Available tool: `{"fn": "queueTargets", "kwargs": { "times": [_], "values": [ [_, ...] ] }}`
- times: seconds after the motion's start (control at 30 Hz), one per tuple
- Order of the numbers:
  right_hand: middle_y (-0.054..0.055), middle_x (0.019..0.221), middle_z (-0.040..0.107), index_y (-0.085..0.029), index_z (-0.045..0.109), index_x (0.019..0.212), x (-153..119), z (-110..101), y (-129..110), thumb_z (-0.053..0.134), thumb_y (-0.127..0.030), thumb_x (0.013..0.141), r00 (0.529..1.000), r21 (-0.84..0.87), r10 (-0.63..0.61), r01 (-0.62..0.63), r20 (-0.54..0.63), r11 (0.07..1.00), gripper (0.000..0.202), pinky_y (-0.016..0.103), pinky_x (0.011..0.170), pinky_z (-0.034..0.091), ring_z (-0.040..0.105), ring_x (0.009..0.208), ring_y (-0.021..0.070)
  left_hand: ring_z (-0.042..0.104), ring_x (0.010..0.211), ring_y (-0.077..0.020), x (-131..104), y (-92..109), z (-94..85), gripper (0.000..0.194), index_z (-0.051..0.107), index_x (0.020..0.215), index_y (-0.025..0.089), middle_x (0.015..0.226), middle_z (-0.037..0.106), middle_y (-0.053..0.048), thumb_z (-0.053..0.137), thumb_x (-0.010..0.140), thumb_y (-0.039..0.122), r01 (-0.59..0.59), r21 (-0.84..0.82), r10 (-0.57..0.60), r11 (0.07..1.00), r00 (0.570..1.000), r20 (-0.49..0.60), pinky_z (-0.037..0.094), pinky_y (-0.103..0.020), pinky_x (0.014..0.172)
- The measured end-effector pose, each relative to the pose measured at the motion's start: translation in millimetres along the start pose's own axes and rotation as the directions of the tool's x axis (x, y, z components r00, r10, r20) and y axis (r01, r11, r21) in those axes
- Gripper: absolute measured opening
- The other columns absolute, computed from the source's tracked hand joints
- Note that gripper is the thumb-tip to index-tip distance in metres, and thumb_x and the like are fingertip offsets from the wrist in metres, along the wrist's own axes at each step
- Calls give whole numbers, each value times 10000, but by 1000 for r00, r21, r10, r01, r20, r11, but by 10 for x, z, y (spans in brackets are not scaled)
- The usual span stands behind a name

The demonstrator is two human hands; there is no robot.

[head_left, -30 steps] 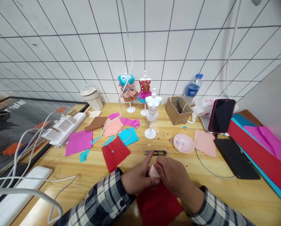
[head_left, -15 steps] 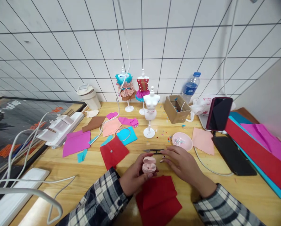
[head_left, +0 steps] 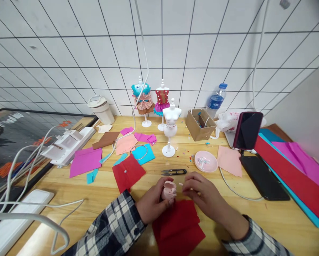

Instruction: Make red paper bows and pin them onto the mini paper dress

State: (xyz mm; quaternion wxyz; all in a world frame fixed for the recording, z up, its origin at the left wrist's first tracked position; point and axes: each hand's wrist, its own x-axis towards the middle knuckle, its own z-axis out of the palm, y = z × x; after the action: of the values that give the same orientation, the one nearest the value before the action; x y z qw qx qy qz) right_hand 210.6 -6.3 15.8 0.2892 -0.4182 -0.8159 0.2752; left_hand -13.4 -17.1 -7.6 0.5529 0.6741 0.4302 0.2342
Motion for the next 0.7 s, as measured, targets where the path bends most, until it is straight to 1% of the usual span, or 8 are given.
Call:
{"fn": "queueTargets", "kwargs": {
  "times": [0.07,0.17,0.23,0.3,0.4,0.6,0.63,0.7],
  "values": [
    [29,888,656,-236,613,919,51,-9,-139,512,-253,888,999,39,-4,3,32,999,107,257,708,508,622,819,147,524,793,-167,2,-3,-3,505,368,1260,184,943,588,-41,566,824,345,-18,73,18,997,1000,1,401,-262,698],
    [8,825,678,-249,623,991,119,12,-220,576,-280,858,997,-69,-48,52,59,996,144,269,678,501,627,760,155,539,829,-181,12,11,1,489,368,1254,185,989,599,-51,556,829,337,-21,107,20,994,1000,9,410,-272,728],
    [13,866,697,-257,642,1002,144,40,-206,550,-267,878,986,-149,-144,156,88,976,155,272,690,497,633,789,157,548,881,-191,18,33,10,468,373,1242,187,1036,600,-58,554,828,310,-27,109,26,994,1000,15,417,-283,774],
    [18,954,703,-253,641,1034,153,69,-175,503,-227,905,972,-167,-221,232,82,958,191,262,722,498,636,848,145,551,939,-199,20,61,20,457,381,1229,190,1083,597,-64,563,817,270,-44,94,43,995,999,19,417,-291,823],
    [8,1008,702,-239,640,1032,160,98,-149,492,-187,909,961,-163,-271,277,59,947,200,255,740,491,626,857,129,550,981,-202,17,90,30,454,395,1215,190,1112,591,-65,577,800,227,-61,71,60,996,998,16,416,-299,868],
    [-40,871,722,-291,671,946,190,143,-160,518,-227,900,951,-225,-303,307,55,925,172,304,714,441,546,736,136,530,1068,-214,25,57,38,466,380,1246,179,1195,560,-90,566,826,253,-107,14,107,994,994,24,416,-325,927],
    [-35,916,721,-295,675,952,188,156,-157,516,-235,901,951,-230,-306,309,48,923,178,311,729,443,547,772,143,523,1086,-219,30,52,39,462,380,1249,175,1212,551,-98,561,833,264,-125,5,125,992,992,27,414,-336,937],
    [-14,1124,671,-304,668,1018,175,177,-140,508,-245,901,946,-233,-323,322,35,918,207,346,816,445,544,933,174,494,1141,-234,39,51,39,461,382,1257,168,1263,517,-114,554,845,286,-173,-18,173,985,985,17,396,-362,973]
  ]
}}
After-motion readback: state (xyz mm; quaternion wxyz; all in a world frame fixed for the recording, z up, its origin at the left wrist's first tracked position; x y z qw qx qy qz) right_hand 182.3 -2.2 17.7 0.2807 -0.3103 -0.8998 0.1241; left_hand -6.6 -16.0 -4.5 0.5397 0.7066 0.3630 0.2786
